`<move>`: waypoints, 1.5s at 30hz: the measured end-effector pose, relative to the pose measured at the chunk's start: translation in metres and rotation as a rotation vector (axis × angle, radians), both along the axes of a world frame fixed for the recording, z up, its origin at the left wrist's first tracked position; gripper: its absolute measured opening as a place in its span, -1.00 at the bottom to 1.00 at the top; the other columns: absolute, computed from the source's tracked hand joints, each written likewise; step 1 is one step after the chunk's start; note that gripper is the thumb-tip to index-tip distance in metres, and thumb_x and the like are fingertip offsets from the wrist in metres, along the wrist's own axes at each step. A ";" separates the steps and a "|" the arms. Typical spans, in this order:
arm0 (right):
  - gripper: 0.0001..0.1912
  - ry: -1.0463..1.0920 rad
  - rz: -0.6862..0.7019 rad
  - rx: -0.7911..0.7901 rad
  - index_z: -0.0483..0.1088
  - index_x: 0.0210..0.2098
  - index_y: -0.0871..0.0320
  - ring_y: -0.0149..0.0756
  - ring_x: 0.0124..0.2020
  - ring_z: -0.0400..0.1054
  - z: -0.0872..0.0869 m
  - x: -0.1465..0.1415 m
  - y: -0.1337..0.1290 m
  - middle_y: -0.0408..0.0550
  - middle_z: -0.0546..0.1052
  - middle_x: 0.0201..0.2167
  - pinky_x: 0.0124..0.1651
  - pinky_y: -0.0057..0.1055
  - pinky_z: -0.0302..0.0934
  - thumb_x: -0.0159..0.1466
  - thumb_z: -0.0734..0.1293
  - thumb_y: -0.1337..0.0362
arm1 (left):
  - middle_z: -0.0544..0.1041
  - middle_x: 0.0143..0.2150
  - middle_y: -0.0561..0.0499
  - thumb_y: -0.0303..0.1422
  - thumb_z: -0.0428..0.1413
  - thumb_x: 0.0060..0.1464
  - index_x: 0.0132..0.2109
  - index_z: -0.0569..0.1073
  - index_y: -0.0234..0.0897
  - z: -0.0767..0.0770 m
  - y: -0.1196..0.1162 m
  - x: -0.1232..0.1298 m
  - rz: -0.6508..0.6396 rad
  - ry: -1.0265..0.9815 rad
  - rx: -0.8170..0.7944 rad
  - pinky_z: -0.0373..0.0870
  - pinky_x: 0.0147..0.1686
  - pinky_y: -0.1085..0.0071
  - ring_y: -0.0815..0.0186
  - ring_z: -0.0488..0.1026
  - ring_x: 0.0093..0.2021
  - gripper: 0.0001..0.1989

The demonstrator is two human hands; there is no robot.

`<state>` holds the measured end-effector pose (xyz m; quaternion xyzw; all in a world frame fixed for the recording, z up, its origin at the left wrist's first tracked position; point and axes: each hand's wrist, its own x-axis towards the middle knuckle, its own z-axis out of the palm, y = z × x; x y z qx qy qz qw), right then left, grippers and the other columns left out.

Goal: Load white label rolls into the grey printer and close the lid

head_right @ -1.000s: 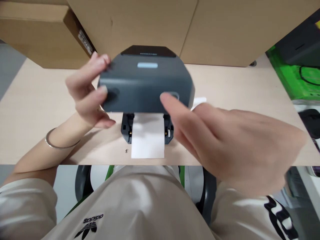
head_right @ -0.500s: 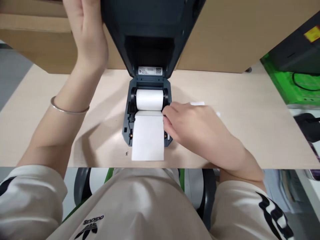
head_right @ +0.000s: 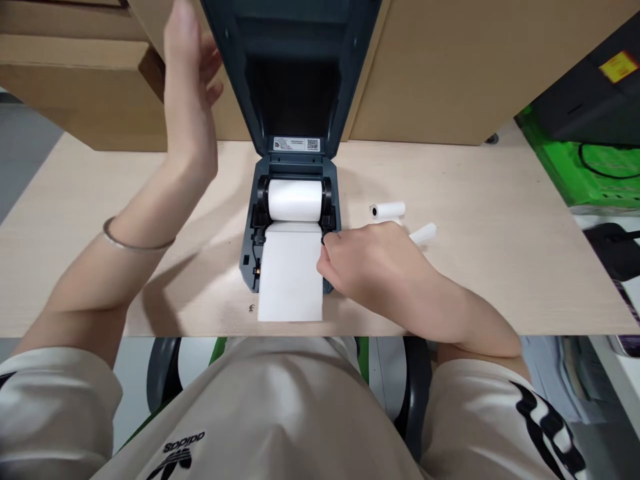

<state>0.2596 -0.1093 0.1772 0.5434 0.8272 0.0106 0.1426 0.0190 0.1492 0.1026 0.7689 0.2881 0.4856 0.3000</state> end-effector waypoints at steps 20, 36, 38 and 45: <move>-0.54 0.150 0.124 0.140 0.65 0.35 0.30 0.22 0.33 0.62 -0.016 -0.008 0.065 0.30 0.72 0.33 0.32 -0.05 0.39 0.61 0.36 0.19 | -0.26 0.99 -0.23 -0.10 0.60 -0.08 0.87 -0.27 -0.06 -0.090 -0.120 -0.031 0.084 0.080 -0.646 -0.16 0.93 -0.28 -0.36 -0.41 0.99 0.65; -0.28 0.100 0.085 -0.046 0.49 0.40 0.32 0.25 0.19 0.63 -0.023 -0.035 0.117 0.33 0.70 0.26 0.30 -0.03 0.36 0.32 0.60 0.19 | 0.60 -0.17 0.05 -0.22 0.21 -0.16 0.22 0.65 -0.27 -0.052 -0.165 0.001 0.139 -0.169 -0.707 0.31 -0.19 0.28 0.19 0.37 -0.17 -0.27; -0.28 0.163 0.066 0.008 0.51 0.38 0.28 0.25 0.22 0.63 -0.016 -0.028 0.112 0.28 0.70 0.29 0.35 0.02 0.39 0.29 0.60 0.17 | 0.64 -0.14 0.04 -0.20 0.20 -0.16 0.28 0.65 -0.30 -0.052 -0.166 0.001 0.140 -0.168 -0.709 0.32 -0.23 0.30 0.21 0.36 -0.19 -0.21; -0.10 0.468 -0.018 0.231 0.50 0.45 -0.13 0.30 0.28 0.63 0.035 0.044 0.075 0.11 0.68 0.35 0.30 0.14 0.51 0.19 0.57 -0.27 | 0.78 0.09 -0.04 -0.20 0.17 -0.05 0.37 0.65 -0.30 -0.058 -0.163 -0.003 0.114 -0.128 -0.626 0.57 0.05 0.22 0.04 0.58 0.08 -0.19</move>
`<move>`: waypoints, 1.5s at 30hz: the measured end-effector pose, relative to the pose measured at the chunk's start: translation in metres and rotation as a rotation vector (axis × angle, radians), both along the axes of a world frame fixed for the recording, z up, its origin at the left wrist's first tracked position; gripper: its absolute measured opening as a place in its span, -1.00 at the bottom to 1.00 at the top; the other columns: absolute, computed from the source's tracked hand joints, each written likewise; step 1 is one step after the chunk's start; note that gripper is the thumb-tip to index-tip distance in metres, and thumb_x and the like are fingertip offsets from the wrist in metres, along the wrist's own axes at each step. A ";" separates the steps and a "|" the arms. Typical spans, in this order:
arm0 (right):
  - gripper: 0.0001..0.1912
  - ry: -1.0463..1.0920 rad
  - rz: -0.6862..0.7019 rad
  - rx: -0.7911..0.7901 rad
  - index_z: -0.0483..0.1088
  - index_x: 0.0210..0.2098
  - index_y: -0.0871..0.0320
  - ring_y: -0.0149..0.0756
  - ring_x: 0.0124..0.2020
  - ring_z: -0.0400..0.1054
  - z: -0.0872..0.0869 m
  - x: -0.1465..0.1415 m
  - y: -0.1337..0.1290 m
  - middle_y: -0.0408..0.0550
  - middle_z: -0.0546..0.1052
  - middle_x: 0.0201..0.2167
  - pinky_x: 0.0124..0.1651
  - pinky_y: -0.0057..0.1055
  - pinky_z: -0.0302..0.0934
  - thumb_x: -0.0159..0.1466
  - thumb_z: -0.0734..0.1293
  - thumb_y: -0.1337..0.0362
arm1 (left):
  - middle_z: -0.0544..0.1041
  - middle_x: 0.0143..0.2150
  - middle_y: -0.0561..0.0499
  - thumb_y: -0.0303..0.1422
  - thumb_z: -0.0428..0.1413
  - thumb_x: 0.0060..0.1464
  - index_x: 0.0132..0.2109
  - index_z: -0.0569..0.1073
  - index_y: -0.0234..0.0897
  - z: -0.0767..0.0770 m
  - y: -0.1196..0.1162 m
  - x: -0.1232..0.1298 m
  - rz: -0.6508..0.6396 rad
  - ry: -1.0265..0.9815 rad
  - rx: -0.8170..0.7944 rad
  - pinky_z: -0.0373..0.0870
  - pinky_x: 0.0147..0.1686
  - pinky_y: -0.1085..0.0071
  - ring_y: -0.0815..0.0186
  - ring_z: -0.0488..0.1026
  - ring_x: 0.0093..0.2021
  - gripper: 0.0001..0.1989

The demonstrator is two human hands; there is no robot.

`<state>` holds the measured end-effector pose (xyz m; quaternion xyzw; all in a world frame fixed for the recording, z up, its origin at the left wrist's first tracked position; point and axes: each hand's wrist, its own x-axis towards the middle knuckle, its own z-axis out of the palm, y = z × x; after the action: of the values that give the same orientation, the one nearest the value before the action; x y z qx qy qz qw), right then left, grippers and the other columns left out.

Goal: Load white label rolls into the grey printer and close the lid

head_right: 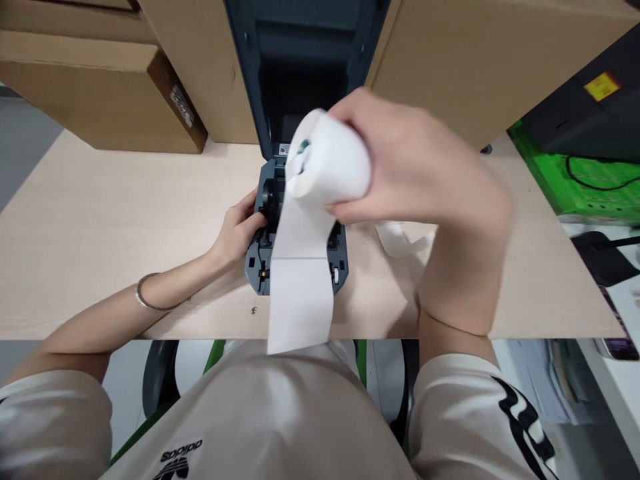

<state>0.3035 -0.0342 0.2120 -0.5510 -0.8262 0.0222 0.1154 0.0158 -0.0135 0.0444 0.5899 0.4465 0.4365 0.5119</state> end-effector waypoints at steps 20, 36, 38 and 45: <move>-0.07 -0.274 -0.108 -0.524 0.46 0.56 0.09 0.17 0.23 0.62 -0.077 0.028 0.082 0.17 0.71 0.35 0.10 -0.10 0.44 0.23 0.63 0.13 | 0.82 0.22 -0.07 -0.26 0.14 0.02 0.31 0.67 -0.25 0.003 0.000 -0.002 -0.022 0.077 0.098 0.61 0.32 0.06 -0.08 0.65 0.22 -0.31; -0.30 -0.087 -0.250 -0.582 0.70 0.42 0.12 0.33 0.35 0.66 -0.098 0.119 0.035 0.28 0.70 0.43 0.46 0.18 0.53 0.38 0.51 -0.05 | 0.79 0.18 -0.08 -0.25 0.15 0.03 0.39 0.66 -0.27 -0.001 0.001 -0.002 -0.017 0.077 0.092 0.61 0.18 0.12 -0.06 0.59 0.18 -0.24; -0.34 -0.076 -0.247 -0.548 0.72 0.36 0.07 0.32 0.35 0.66 -0.111 0.119 0.028 0.22 0.72 0.41 0.47 0.21 0.54 0.35 0.48 -0.03 | 0.77 0.07 -0.05 -0.26 0.15 0.03 0.37 0.67 -0.25 -0.002 0.001 -0.002 -0.006 0.080 0.093 0.60 0.09 0.14 -0.02 0.57 0.09 -0.26; -0.42 -0.008 -0.146 -0.621 0.82 0.02 -0.10 0.20 0.09 0.74 -0.064 0.145 -0.007 0.17 0.83 0.13 0.28 0.12 0.59 0.29 0.57 -0.37 | 0.81 0.22 -0.04 -0.28 0.16 0.06 0.39 0.66 -0.21 -0.002 0.002 -0.003 -0.027 0.066 0.101 0.63 0.23 0.11 -0.05 0.63 0.18 -0.27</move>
<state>0.4480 -0.0410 0.1481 -0.6177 -0.7387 0.2631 -0.0602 0.0130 -0.0116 0.0423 0.6351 0.4325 0.4321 0.4722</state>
